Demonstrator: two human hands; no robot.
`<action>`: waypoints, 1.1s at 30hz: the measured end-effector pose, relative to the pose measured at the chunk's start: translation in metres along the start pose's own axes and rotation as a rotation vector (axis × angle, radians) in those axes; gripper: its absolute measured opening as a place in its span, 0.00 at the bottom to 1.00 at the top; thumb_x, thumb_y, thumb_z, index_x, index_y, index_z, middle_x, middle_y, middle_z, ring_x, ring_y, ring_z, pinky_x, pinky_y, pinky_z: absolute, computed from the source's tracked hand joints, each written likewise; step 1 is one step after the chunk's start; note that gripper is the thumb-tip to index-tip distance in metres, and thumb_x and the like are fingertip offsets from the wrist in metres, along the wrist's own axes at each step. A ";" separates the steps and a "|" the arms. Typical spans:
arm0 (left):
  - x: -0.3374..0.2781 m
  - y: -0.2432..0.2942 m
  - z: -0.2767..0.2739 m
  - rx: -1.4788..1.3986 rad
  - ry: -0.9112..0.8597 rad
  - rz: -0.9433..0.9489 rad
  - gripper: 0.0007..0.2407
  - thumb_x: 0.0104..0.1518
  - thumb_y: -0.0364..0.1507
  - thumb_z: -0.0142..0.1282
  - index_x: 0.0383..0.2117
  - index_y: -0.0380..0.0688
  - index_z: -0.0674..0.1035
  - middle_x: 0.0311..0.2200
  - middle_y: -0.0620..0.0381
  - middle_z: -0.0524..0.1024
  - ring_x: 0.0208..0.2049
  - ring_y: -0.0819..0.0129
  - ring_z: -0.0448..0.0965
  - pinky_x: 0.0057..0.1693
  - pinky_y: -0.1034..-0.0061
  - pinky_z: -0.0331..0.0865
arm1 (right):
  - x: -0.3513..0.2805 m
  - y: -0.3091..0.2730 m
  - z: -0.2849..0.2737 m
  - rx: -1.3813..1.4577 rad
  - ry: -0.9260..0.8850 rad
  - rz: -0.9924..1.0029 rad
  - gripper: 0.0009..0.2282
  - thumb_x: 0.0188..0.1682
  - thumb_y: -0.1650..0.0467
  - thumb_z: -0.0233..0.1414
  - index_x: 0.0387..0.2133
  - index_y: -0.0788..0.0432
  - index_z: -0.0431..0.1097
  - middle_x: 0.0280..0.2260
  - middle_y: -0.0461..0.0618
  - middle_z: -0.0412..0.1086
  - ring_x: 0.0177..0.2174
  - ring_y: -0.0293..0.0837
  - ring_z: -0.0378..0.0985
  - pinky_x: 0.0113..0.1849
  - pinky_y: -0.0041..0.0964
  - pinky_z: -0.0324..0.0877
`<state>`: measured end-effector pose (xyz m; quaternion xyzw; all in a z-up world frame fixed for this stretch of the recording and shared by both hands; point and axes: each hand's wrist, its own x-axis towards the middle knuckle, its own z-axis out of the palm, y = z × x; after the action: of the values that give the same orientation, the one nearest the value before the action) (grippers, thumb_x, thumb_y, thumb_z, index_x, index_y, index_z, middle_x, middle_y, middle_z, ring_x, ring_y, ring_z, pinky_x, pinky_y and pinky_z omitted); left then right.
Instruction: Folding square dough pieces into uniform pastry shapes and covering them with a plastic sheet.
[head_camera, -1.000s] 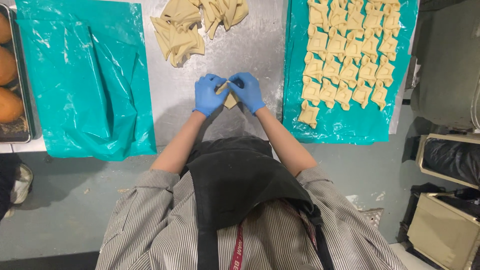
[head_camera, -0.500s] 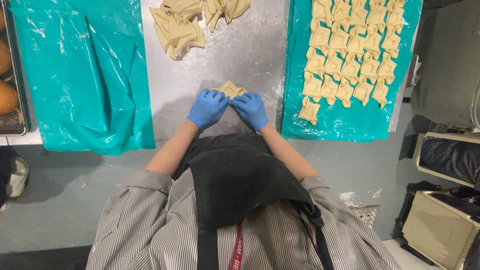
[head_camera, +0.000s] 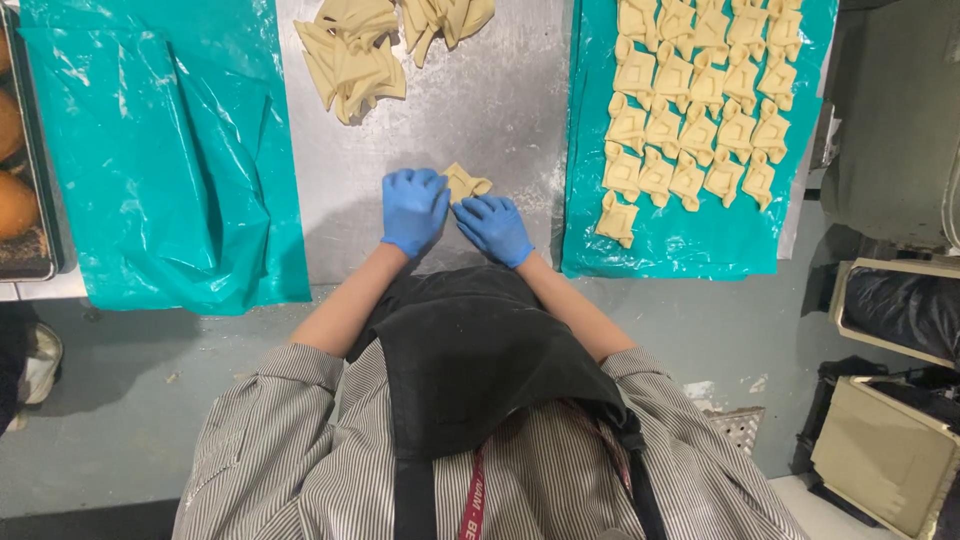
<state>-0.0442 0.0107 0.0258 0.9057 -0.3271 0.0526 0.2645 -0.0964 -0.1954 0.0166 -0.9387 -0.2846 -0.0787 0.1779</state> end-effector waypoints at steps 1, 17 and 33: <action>0.009 0.005 -0.006 -0.023 0.135 -0.173 0.09 0.58 0.32 0.59 0.41 0.46 0.84 0.41 0.56 0.78 0.44 0.56 0.72 0.53 0.60 0.62 | 0.000 -0.001 0.000 -0.013 -0.002 -0.004 0.15 0.49 0.67 0.59 0.50 0.54 0.75 0.46 0.47 0.71 0.47 0.49 0.73 0.45 0.43 0.65; 0.053 -0.057 0.054 -0.218 -0.398 -0.794 0.08 0.44 0.40 0.68 0.28 0.58 0.86 0.32 0.59 0.83 0.39 0.60 0.81 0.50 0.68 0.69 | -0.006 -0.003 0.010 0.057 -0.061 0.054 0.18 0.51 0.66 0.56 0.54 0.57 0.72 0.48 0.49 0.70 0.47 0.53 0.71 0.48 0.46 0.65; 0.058 -0.029 0.031 -0.587 -0.515 -0.386 0.12 0.55 0.29 0.61 0.45 0.41 0.79 0.39 0.44 0.82 0.42 0.49 0.82 0.49 0.62 0.74 | -0.025 0.003 0.000 0.474 0.351 0.688 0.19 0.48 0.69 0.60 0.52 0.60 0.69 0.45 0.51 0.68 0.44 0.49 0.73 0.47 0.41 0.69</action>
<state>0.0162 -0.0193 0.0021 0.8202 -0.2081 -0.3208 0.4256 -0.1156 -0.2110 0.0097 -0.8845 0.0681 -0.1057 0.4492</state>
